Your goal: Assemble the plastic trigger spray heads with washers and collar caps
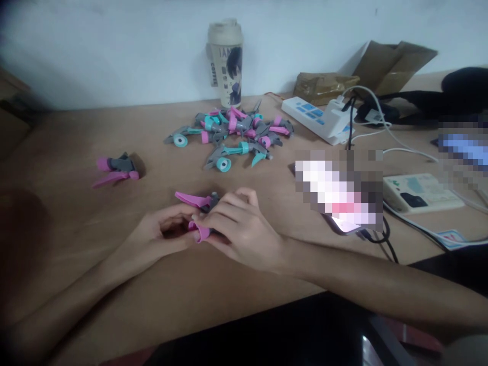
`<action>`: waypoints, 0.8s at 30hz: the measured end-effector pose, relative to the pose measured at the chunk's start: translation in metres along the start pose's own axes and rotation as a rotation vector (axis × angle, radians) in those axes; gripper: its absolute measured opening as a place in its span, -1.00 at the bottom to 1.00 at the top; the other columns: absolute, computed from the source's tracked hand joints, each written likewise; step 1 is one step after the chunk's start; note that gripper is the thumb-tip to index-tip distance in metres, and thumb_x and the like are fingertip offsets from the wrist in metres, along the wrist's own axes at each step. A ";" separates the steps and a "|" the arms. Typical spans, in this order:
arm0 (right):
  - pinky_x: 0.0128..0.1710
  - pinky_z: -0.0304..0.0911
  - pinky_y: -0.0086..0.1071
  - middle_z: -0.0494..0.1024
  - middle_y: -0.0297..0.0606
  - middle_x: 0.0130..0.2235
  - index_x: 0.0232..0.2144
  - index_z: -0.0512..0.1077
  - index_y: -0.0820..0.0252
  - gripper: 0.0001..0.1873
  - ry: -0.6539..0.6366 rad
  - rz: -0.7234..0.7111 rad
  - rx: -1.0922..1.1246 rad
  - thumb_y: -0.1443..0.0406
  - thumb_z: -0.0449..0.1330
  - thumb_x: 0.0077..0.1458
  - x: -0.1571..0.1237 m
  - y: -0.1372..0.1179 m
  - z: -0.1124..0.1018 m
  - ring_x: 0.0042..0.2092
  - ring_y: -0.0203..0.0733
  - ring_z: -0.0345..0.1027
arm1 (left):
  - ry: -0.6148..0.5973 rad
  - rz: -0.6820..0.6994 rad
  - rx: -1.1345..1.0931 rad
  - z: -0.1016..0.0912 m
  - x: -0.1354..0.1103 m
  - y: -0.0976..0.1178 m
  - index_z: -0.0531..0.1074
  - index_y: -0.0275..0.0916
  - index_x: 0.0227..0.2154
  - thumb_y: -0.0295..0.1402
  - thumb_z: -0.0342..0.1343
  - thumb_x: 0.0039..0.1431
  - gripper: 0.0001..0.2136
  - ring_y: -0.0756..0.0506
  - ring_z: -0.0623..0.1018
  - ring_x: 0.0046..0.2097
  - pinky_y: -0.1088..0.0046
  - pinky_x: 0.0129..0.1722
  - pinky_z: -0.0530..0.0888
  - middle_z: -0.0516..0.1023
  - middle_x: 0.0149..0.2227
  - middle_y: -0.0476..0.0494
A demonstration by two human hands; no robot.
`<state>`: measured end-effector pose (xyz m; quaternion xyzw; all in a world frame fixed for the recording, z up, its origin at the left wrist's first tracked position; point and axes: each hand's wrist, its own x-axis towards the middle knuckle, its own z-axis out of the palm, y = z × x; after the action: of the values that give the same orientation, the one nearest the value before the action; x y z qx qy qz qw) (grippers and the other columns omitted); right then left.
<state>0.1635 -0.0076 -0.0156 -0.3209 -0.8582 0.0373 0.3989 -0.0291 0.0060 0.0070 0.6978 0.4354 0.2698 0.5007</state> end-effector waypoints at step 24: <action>-0.17 0.05 -0.20 0.52 -0.32 -0.28 -0.24 0.45 0.05 -0.81 0.050 0.053 -0.073 0.34 0.19 0.04 0.000 -0.001 0.000 -0.22 -0.20 0.34 | -0.050 -0.072 -0.153 0.002 0.003 0.005 0.45 -0.22 -0.31 -0.37 0.12 0.05 -0.87 0.01 0.46 -0.38 0.53 -0.37 0.43 0.49 -0.40 0.00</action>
<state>0.1633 -0.0080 -0.0149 -0.3587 -0.8399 0.0083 0.4072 -0.0240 0.0069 0.0107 0.6479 0.4254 0.2667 0.5728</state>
